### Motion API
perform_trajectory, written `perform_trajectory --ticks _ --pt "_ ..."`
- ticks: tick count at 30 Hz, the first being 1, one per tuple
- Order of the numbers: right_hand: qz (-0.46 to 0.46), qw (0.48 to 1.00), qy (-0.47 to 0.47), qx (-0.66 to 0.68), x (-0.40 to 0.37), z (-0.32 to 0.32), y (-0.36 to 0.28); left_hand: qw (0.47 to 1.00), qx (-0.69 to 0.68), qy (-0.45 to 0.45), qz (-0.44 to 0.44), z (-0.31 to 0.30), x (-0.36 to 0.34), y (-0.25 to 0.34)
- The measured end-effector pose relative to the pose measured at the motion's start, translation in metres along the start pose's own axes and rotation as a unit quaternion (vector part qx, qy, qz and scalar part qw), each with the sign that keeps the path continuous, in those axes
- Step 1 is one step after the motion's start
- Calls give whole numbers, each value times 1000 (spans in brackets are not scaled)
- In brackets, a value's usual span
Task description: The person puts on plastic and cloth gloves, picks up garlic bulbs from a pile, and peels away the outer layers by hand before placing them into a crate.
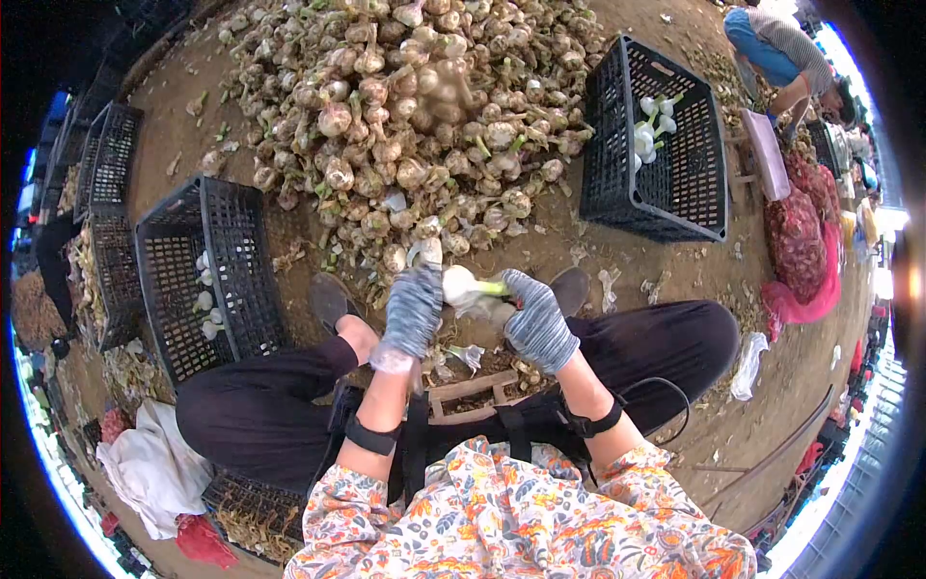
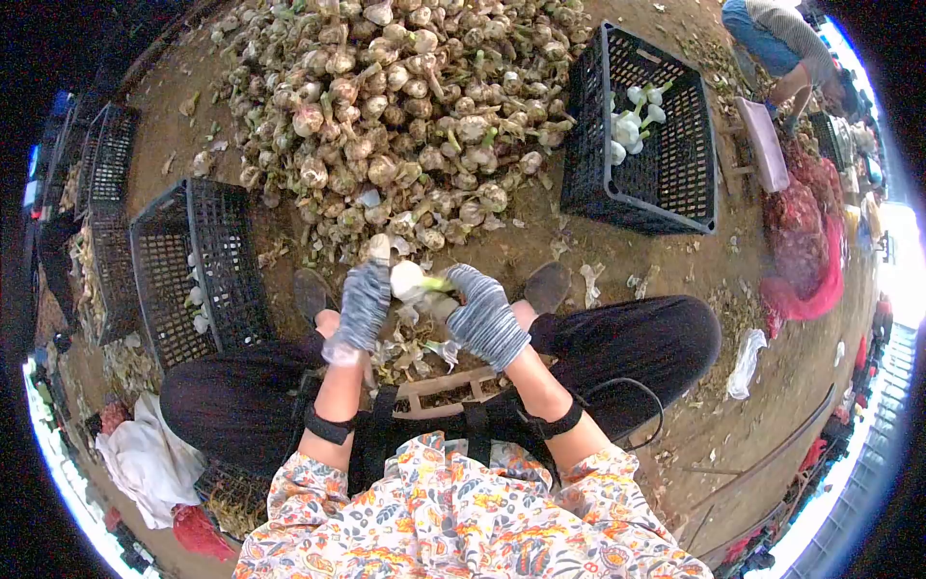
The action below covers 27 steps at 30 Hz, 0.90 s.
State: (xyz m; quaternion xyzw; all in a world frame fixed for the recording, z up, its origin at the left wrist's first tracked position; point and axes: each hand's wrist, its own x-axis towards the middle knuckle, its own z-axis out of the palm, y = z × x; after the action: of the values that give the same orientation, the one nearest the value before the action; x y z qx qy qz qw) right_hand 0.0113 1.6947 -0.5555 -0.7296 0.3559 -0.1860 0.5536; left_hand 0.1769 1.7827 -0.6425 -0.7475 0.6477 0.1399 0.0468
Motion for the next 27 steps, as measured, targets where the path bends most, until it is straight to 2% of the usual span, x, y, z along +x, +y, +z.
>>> perform_trajectory --ticks 1,2,3,4,5,7,8,9,12,14,15,17,18,19,20,21,22,23,24,25,26,27 --pt "64 996 26 57 -1 3 12 1000 0 2 1 -51 -7 12" --pt "99 994 32 27 0 1 13 941 -292 162 -55 -92 -11 23" --pt "98 994 35 25 3 -2 8 771 -551 301 -102 -118 -15 30" --pt "35 998 44 -8 5 -5 -2 814 -507 282 -39 -128 -24 33" --pt "-27 997 52 -43 4 -9 -11 813 -510 279 -37 -127 -23 34" --pt "-91 994 14 -65 6 -14 -21 889 -400 220 31 -121 -20 33" --pt "-32 999 11 21 5 -11 -25 793 -594 124 -52 -106 -20 31" --pt "30 994 11 108 1 -9 -29 744 -658 83 -78 -108 -19 31" --pt "22 995 30 92 -9 -6 -14 772 -629 84 -32 -99 -16 24" --pt "25 995 28 95 -15 -1 -1 678 -731 -70 -34 -102 -15 19" --pt "44 996 26 74 -16 1 -1 679 -731 -70 -33 -103 -14 18" --pt "66 996 28 54 -21 -1 -1 638 -760 -118 -39 -101 -16 18" --pt "120 983 9 137 -19 -4 -10 638 -760 -120 -41 -100 -17 18" --pt "172 961 -12 218 -17 -7 -18 578 -804 -125 -58 -97 -19 18" --pt "173 960 -15 219 -17 -8 -24 514 -845 -127 -77 -94 -21 19" --pt "172 945 -4 278 -15 -9 -28 448 -880 -127 -96 -92 -22 20" --pt "173 926 8 337 -15 -8 -30 379 -917 -106 -60 -90 -22 23" --pt "121 942 1 314 -18 -4 -18 344 -932 -98 -62 -89 -26 23" --pt "187 866 20 463 -17 -3 -9 328 -938 -92 -61 -90 -30 24" --pt "247 763 40 596 -16 -2 -3 313 -944 -86 -59 -94 -32 26" --pt "235 731 48 639 -17 0 2 331 -937 -88 -74 -98 -32 26" --pt "235 730 45 640 -17 -1 -1 331 -937 -85 -75 -93 -30 23"
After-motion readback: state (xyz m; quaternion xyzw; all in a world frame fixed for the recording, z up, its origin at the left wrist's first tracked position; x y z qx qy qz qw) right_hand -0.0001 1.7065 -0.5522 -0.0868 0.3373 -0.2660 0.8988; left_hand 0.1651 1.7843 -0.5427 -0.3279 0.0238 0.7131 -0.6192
